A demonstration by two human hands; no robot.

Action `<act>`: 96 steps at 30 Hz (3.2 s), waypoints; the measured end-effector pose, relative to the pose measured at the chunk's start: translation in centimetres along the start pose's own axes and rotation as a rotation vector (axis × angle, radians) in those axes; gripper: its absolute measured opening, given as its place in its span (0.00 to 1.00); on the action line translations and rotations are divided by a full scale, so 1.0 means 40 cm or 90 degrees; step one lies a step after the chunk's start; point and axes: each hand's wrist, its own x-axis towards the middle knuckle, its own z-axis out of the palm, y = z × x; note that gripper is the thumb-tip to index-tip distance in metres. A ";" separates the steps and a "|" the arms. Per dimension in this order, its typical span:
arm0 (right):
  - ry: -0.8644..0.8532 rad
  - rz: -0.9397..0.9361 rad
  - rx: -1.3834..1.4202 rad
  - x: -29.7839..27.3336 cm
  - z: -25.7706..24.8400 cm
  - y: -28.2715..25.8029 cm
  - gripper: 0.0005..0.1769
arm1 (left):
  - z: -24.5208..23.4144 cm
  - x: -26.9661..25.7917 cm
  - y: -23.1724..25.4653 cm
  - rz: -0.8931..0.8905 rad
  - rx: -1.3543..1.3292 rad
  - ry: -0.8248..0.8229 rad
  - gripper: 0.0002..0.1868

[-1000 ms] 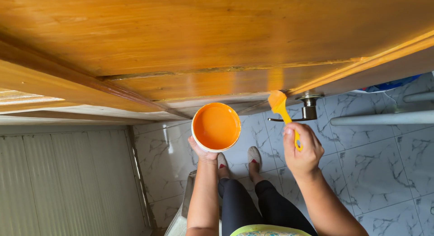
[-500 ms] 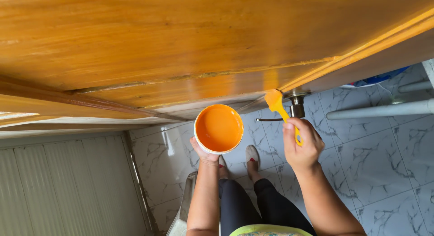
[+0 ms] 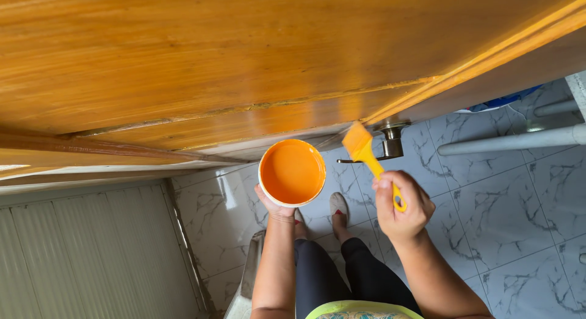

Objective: The person paints a wooden door with orange wood stain using a yellow brush. They hold a container of stain in one hand and apply the stain to the door surface with the other hand, covering the panels and edges.

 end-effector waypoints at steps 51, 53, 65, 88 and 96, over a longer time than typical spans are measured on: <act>-0.312 0.111 0.447 -0.051 0.161 -0.046 0.06 | -0.054 -0.041 0.140 0.087 -0.054 -0.027 0.45; -0.302 0.047 0.433 -0.046 0.176 -0.061 0.06 | -0.048 -0.044 0.161 0.101 -0.042 -0.013 0.44; -0.194 -0.314 0.137 -0.018 0.338 -0.084 0.15 | -0.052 -0.068 0.217 0.148 0.008 -0.049 0.47; -0.077 -0.149 0.033 -0.039 0.202 -0.038 0.11 | -0.052 -0.047 0.186 0.103 -0.015 -0.043 0.47; -0.106 -0.241 0.109 -0.056 0.191 -0.113 0.07 | -0.014 -0.050 0.153 0.090 -0.005 -0.058 0.47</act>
